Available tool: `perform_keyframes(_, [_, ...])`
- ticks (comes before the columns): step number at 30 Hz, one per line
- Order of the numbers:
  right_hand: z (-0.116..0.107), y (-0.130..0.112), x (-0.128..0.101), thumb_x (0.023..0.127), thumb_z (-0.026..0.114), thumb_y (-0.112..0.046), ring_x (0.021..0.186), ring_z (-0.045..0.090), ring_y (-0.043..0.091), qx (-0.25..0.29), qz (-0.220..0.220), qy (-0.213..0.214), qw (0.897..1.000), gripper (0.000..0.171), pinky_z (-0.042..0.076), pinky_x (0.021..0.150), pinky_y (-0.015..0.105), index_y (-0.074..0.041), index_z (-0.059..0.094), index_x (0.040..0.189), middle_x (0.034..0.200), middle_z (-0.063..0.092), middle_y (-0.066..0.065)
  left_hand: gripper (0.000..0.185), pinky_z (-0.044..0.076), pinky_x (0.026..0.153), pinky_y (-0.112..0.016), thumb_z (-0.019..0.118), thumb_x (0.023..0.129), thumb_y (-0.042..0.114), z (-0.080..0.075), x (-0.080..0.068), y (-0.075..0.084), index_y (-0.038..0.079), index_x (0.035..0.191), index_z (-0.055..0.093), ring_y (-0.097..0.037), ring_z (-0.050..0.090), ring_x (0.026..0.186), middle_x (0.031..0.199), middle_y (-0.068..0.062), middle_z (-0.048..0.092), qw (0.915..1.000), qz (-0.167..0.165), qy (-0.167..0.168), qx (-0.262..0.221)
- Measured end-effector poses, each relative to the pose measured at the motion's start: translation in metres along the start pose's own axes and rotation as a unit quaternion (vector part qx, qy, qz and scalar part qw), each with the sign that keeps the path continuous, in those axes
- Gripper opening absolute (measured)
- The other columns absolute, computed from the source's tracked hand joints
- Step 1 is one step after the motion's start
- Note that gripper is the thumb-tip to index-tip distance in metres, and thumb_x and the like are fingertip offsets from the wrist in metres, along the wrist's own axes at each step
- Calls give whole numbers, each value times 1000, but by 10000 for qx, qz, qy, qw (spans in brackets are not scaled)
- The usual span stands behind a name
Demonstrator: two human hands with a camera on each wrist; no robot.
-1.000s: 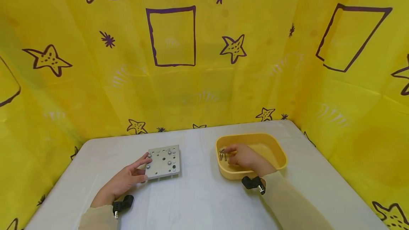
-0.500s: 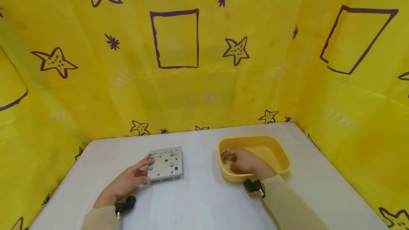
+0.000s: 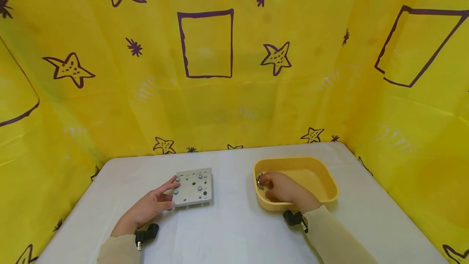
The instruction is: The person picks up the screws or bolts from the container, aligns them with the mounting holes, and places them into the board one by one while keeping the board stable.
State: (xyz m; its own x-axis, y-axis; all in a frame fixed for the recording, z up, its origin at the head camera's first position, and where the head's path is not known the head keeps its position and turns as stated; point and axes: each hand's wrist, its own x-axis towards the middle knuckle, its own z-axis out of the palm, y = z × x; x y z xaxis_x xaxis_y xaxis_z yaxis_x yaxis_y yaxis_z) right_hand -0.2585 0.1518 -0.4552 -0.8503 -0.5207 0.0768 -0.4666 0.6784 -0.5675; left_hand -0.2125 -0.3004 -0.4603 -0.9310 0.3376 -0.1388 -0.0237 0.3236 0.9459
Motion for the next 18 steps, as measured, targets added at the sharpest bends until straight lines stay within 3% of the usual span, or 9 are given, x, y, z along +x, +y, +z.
perform_keyframes(12, [-2, -1, -1, 78, 72, 1, 86, 57, 17, 132, 145, -1, 9998, 24, 48, 83, 41, -6, 70, 101, 95, 64, -2, 70, 49, 87, -28, 76, 88, 10, 1, -1, 1, 5, 150, 44, -35, 49, 119, 167, 1, 6, 10000, 29, 18, -82])
perform_keyframes(18, [-1, -1, 0, 78, 71, 2, 86, 57, 18, 242, -4, -11, 9997, 27, 48, 83, 41, -5, 70, 104, 97, 65, -1, 70, 49, 87, -27, 76, 88, 12, 0, -1, -1, 6, 150, 45, -34, 51, 119, 166, 2, 6, 10000, 51, 41, 1])
